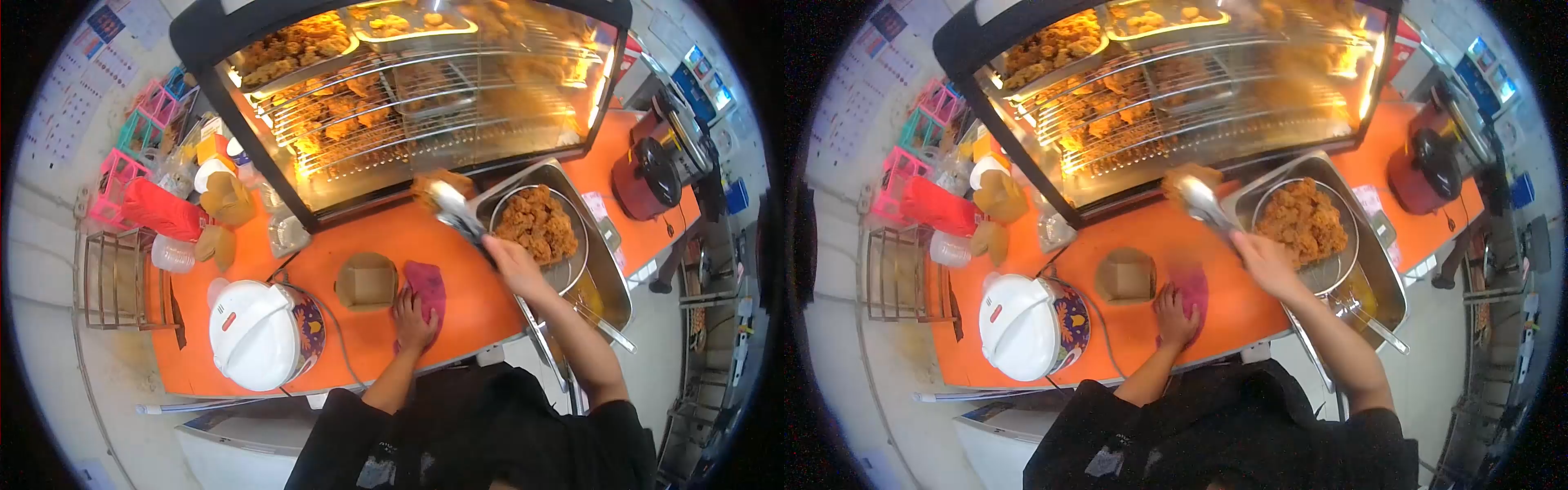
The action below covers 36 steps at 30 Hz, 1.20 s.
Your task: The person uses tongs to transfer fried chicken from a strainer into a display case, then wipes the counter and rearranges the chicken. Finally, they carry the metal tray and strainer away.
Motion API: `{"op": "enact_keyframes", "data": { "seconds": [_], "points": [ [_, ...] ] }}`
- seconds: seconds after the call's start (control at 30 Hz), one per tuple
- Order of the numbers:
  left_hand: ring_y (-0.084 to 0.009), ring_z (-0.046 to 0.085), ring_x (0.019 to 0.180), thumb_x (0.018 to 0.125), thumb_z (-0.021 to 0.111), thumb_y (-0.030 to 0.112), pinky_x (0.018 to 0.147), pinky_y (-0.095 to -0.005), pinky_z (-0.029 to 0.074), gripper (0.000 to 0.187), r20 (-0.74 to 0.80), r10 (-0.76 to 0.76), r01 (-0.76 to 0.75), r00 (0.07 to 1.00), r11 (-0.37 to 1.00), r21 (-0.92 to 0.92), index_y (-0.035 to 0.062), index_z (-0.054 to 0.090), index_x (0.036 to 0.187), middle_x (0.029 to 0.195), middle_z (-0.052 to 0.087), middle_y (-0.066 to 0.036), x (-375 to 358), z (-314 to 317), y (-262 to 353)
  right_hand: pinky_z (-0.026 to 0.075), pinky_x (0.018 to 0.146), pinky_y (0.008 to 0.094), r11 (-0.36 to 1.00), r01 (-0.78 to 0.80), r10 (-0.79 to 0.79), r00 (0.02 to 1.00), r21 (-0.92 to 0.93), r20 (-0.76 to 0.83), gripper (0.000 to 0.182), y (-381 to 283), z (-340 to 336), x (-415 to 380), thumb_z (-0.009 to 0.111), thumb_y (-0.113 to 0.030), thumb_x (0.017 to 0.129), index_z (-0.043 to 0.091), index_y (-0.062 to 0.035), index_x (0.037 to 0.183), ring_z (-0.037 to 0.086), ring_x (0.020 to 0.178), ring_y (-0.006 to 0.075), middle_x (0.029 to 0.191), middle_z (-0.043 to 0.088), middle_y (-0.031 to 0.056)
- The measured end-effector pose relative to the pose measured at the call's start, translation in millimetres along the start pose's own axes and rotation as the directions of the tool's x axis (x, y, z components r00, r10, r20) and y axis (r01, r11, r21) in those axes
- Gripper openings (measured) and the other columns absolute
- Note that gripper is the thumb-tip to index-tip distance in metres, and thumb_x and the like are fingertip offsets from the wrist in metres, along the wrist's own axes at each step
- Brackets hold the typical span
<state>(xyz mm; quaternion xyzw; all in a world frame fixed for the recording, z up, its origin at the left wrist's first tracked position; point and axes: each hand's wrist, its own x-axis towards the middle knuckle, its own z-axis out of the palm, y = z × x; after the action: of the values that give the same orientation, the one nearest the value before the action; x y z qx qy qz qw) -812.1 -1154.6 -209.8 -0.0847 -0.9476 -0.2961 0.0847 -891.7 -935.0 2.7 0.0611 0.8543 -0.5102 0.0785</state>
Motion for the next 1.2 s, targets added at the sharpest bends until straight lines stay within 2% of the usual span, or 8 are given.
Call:
{"op": "enact_keyframes", "data": {
  "seconds": [0.23,0.43,0.57,0.7,0.83,0.97,1.1,1.2],
  "points": [
    [-0.0354,0.037,0.133,0.083,0.058,0.032,0.111,-0.0523,0.026,0.051,0.026,-0.067,0.068,0.997,0.997,-0.023,-0.0020,0.056,0.121,0.141,0.044,-0.020,-4.0,1.9,-3.1,0.049,0.073,0.0434,0.975,0.103,-0.118,0.991,-0.197,-0.068,0.061,-75.2,132.1,199.5,0.043,-0.054,0.094,0.065,0.0025,0.086,0.067,0.080,0.0353,0.077,0.066,0.0221],
    [-0.0355,0.038,0.133,0.082,0.057,0.033,0.110,-0.0511,0.028,0.053,0.038,-0.076,0.077,0.996,0.997,-0.030,-0.0021,0.057,0.122,0.141,0.044,-0.021,3.8,2.7,-3.4,0.046,0.051,0.0364,0.964,0.124,-0.055,0.959,-0.236,0.279,0.043,-89.8,168.7,290.6,0.067,-0.040,0.085,0.059,0.0020,0.086,0.060,0.052,0.0207,0.064,0.060,0.0108],
    [-0.0388,0.040,0.131,0.082,0.058,0.033,0.109,-0.0520,0.030,0.052,0.035,-0.072,0.072,0.997,0.997,0.002,-0.0016,0.057,0.121,0.138,0.046,-0.022,0.4,-3.6,-0.2,0.047,0.049,0.0303,0.970,-0.228,0.192,0.934,0.089,0.303,0.027,-83.4,130.2,200.8,0.063,-0.026,0.089,0.058,-0.0005,0.095,0.061,0.055,0.0162,0.073,0.064,0.0089],
    [-0.0418,0.041,0.128,0.082,0.058,0.030,0.107,-0.0531,0.031,0.048,0.060,-0.009,0.010,0.998,1.000,-0.025,-0.0025,0.056,0.118,0.133,0.048,-0.024,0.5,4.7,-9.1,0.045,0.051,0.0237,0.847,-0.237,0.034,0.917,0.475,0.398,0.030,-24.0,46.5,41.1,0.057,-0.026,0.095,0.056,-0.0021,0.112,0.064,0.073,0.0111,0.095,0.068,0.0063],
    [-0.0403,0.043,0.127,0.082,0.060,0.028,0.106,-0.0535,0.033,0.045,-0.026,0.051,-0.049,0.998,0.996,0.080,-0.0034,0.056,0.114,0.132,0.049,-0.024,0.5,5.2,-4.4,0.050,0.063,0.0278,0.963,-0.125,0.144,0.987,0.240,-0.064,0.041,61.6,-36.2,-84.2,0.060,-0.022,0.093,0.050,-0.0040,0.129,0.063,0.080,0.0094,0.096,0.066,0.0063],
    [-0.0394,0.043,0.127,0.081,0.061,0.027,0.105,-0.0538,0.033,0.048,-0.010,0.077,-0.075,0.997,0.990,0.116,-0.0025,0.053,0.118,0.134,0.048,-0.023,1.2,5.8,-4.5,0.052,0.058,0.0292,0.924,-0.378,0.340,0.877,-0.050,-0.340,0.039,75.7,-133.0,-141.3,0.064,-0.017,0.090,0.050,-0.0021,0.124,0.065,0.073,0.0142,0.089,0.066,0.0074],
    [-0.0394,0.043,0.128,0.081,0.061,0.027,0.105,-0.0537,0.033,0.049,-0.004,0.072,-0.071,0.997,0.987,0.144,-0.0025,0.052,0.119,0.134,0.048,-0.024,-0.6,13.3,-5.9,0.056,0.068,0.0321,0.791,-0.506,0.407,0.855,-0.344,-0.322,0.045,104.7,-179.2,-142.7,0.063,-0.016,0.087,0.043,0.0067,0.121,0.070,0.084,0.0204,0.094,0.066,0.0168],
    [-0.0398,0.042,0.128,0.082,0.060,0.027,0.105,-0.0540,0.033,0.048,-0.020,0.099,-0.094,0.995,0.983,0.159,-0.0025,0.052,0.119,0.135,0.047,-0.024,-2.1,10.3,-5.6,0.053,0.056,0.0309,0.856,-0.402,0.463,0.876,0.326,-0.136,0.051,117.0,-177.2,-130.7,0.068,-0.011,0.078,0.043,0.0040,0.120,0.067,0.066,0.0192,0.083,0.066,0.0175]
  ]
}}
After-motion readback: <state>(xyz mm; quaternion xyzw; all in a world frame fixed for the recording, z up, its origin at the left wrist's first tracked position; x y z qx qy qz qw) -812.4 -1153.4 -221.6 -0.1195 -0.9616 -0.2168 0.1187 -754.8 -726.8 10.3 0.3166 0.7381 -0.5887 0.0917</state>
